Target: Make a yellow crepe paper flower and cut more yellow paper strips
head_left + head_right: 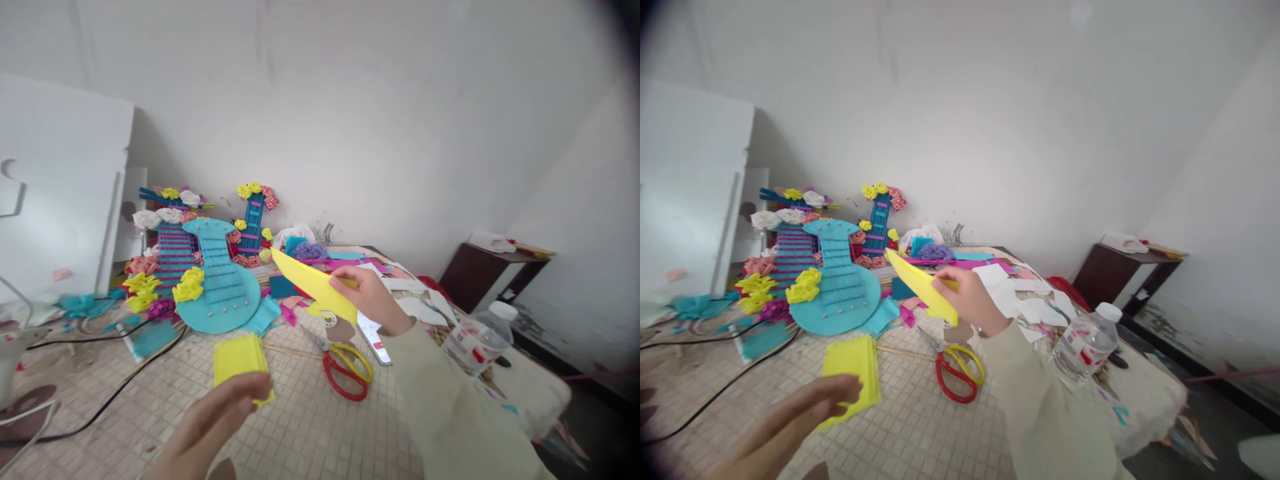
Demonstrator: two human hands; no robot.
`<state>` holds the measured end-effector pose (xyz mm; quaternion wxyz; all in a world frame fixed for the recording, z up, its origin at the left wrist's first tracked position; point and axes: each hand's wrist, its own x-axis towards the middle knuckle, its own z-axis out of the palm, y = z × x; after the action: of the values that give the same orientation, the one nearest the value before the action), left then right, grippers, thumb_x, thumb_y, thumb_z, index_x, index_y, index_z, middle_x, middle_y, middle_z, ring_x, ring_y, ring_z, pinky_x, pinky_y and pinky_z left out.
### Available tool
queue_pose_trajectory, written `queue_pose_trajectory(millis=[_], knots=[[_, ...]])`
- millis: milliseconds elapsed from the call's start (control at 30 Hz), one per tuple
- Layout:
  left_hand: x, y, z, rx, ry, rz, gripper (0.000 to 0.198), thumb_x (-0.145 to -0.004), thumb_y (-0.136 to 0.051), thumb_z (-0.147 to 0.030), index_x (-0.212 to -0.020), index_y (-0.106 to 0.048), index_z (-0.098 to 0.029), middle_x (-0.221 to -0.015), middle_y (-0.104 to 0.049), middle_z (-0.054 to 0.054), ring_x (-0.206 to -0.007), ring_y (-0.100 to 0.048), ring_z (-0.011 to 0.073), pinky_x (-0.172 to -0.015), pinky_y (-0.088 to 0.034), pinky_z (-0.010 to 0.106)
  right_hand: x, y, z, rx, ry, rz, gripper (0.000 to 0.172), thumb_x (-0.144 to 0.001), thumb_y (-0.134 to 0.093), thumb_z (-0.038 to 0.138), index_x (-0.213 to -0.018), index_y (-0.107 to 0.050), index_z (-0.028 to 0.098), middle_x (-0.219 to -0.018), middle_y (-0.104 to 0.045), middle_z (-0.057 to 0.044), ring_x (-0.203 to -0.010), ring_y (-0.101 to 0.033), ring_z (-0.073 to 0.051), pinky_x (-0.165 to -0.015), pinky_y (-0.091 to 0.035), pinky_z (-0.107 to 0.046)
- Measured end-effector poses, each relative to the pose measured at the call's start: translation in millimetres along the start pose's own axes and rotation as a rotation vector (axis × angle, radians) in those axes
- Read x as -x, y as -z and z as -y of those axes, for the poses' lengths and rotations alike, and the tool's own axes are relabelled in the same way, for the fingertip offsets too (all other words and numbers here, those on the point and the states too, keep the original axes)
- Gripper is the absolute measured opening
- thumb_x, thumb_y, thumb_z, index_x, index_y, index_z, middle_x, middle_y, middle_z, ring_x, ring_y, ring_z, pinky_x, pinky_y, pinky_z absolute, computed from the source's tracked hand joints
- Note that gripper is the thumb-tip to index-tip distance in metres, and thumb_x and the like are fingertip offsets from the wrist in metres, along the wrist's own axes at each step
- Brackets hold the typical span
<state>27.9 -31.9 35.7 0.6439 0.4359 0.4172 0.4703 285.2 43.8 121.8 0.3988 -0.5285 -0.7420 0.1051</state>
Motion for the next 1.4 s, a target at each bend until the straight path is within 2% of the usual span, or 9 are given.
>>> queue_pose_trajectory(millis=[67, 133, 333, 567, 667, 900, 1000, 1200, 1400], knots=[[-13.6, -17.6, -9.5, 0.137, 0.097, 0.098, 0.036, -0.071, -0.066, -0.043, -0.103, -0.065, -0.025, -0.117, -0.063, 0.009, -0.111, -0.053, 0.0327, -0.097, -0.039, 0.047, 22.5, -1.8, 16.3, -0.082, 0.027, -0.006, 0.017, -0.083, -0.053, 0.032, -0.083, -0.063, 0.018, -0.082, -0.067, -0.001, -0.076, -0.061, -0.016, -0.068, -0.047, -0.027], [-26.6, -36.5, -15.1, 0.312, 0.181, 0.071, 0.043, -0.074, -0.064, -0.043, -0.112, -0.057, -0.025, -0.124, -0.057, 0.011, -0.112, -0.053, 0.032, -0.096, -0.038, 0.05, 43.0, -10.9, 27.0, -0.159, 0.034, -0.007, 0.012, -0.08, -0.057, 0.029, -0.079, -0.064, 0.019, -0.081, -0.068, -0.001, -0.077, -0.061, -0.017, -0.071, -0.046, -0.028], [-33.8, -66.7, -16.1, 0.479, 0.131, 0.048, 0.033, -0.08, -0.057, -0.038, -0.11, -0.048, -0.026, -0.129, -0.052, 0.01, -0.109, -0.055, 0.0286, -0.087, -0.044, 0.045, 77.3, -36.3, 32.7, -0.543, -0.194, 0.162, 0.017, -0.071, -0.068, 0.034, -0.069, -0.062, 0.019, -0.07, -0.063, 0.0, -0.063, -0.057, -0.015, -0.058, -0.044, -0.026], [-20.9, -53.1, -2.5, 0.577, 0.032, 0.053, 0.058, -0.074, -0.059, -0.021, -0.128, -0.041, -0.032, -0.118, -0.062, 0.005, -0.115, -0.051, 0.0297, -0.088, -0.045, 0.045, 83.2, -38.4, 33.2, -0.845, -0.459, 0.168, 0.013, -0.071, -0.065, 0.03, -0.07, -0.067, 0.018, -0.068, -0.061, 0.0, -0.063, -0.053, -0.012, -0.056, -0.039, -0.023], [-17.8, -45.4, 1.3, 0.698, 0.03, 0.05, 0.053, -0.074, -0.053, -0.022, -0.126, -0.047, -0.029, -0.113, -0.067, 0.003, -0.119, -0.048, 0.0296, -0.094, -0.043, 0.045, 82.3, -45.6, 31.6, -1.003, -0.548, 0.056, 0.013, -0.068, -0.068, 0.031, -0.07, -0.066, 0.018, -0.07, -0.062, 0.0, -0.067, -0.056, -0.014, -0.059, -0.041, -0.024], [-11.2, -30.6, 5.1, 0.8, 0.024, -0.139, 0.051, -0.071, -0.051, -0.015, -0.118, -0.057, -0.035, -0.112, -0.067, -0.007, -0.128, -0.038, 0.0226, -0.103, -0.038, 0.038, 76.0, -59.1, 13.4, -0.606, -0.36, -0.252, 0.027, -0.077, -0.059, 0.043, -0.085, -0.063, 0.018, -0.09, -0.064, -0.005, -0.087, -0.056, -0.022, -0.076, -0.043, -0.032], [-8.4, -28.4, 6.9, 0.815, -0.011, -0.164, 0.05, -0.072, -0.049, -0.013, -0.114, -0.059, -0.038, -0.11, -0.068, -0.01, -0.131, -0.033, 0.0177, -0.104, -0.036, 0.034, 74.9, -61.7, 9.1, -0.593, -0.368, -0.221, 0.027, -0.078, -0.058, 0.043, -0.087, -0.062, 0.018, -0.093, -0.064, -0.006, -0.09, -0.056, -0.022, -0.079, -0.043, -0.034], [-8.5, -24.5, 7.9, 0.688, 0.085, -0.263, 0.031, -0.075, -0.06, -0.019, -0.104, -0.066, -0.027, -0.105, -0.071, -0.003, -0.122, -0.046, 0.0247, -0.101, -0.041, 0.035, 81.9, -72.7, 2.8, -0.696, -0.405, 0.042, 0.024, -0.077, -0.06, 0.039, -0.085, -0.063, 0.016, -0.079, -0.065, -0.004, -0.074, -0.061, -0.019, -0.064, -0.047, -0.03], [-16.8, -12.9, 15.7, 0.497, 0.067, -0.215, 0.041, -0.066, -0.072, -0.025, -0.106, -0.064, -0.02, -0.107, -0.07, 0.003, -0.115, -0.052, 0.0297, -0.095, -0.045, 0.037, 95.7, -80.5, 6.4, -0.641, -0.263, 0.139, 0.044, -0.076, -0.064, 0.036, -0.115, -0.052, 0.02, -0.109, -0.061, -0.008, -0.095, -0.06, -0.02, -0.086, -0.047, -0.036]])
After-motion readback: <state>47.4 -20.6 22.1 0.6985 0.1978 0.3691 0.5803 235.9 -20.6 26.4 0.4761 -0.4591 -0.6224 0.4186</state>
